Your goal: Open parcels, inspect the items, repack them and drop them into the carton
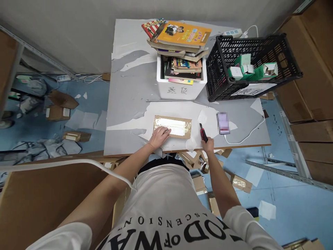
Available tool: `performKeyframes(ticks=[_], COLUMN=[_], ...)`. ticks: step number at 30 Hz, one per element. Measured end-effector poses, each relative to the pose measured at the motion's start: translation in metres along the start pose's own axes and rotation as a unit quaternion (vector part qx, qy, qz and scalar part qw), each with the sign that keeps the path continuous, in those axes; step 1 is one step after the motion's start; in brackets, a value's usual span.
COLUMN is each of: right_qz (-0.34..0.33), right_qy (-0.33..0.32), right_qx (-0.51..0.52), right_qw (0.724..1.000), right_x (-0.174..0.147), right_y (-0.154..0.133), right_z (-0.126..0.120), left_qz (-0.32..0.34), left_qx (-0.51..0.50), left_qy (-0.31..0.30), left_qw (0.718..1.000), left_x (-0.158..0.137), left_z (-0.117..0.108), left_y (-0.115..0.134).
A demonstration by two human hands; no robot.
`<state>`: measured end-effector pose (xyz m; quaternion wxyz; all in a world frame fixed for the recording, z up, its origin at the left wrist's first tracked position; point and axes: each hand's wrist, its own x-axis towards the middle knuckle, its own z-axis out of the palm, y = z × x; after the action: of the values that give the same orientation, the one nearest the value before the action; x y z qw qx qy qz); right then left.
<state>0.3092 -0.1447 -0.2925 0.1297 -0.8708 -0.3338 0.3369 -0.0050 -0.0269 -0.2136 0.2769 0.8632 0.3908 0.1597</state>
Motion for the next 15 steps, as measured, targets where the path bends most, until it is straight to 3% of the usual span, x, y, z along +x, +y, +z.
performKeyframes(ticks=[3, 7, 11, 15], right_qz=[-0.049, -0.247, -0.429, -0.515], right_qy=[0.029, -0.036, -0.147, -0.206], right_qx=[0.050, 0.088, -0.084, -0.276], right_qw=[0.997, 0.965, 0.887, 0.785], right_x=[-0.009, -0.027, -0.042, -0.043], right_y=[-0.012, -0.057, -0.127, -0.184], right_z=[-0.020, -0.055, -0.071, -0.063], left_qz=[0.029, 0.089, 0.128, 0.124], left_qx=[0.035, 0.076, 0.105, 0.125], left_qy=[0.009, 0.048, 0.071, 0.062], left_qw=[0.999, 0.992, 0.984, 0.982], left_x=[0.000, -0.002, -0.004, -0.004], left_z=[0.004, 0.009, 0.012, 0.016], left_y=[-0.004, -0.008, -0.011, -0.015])
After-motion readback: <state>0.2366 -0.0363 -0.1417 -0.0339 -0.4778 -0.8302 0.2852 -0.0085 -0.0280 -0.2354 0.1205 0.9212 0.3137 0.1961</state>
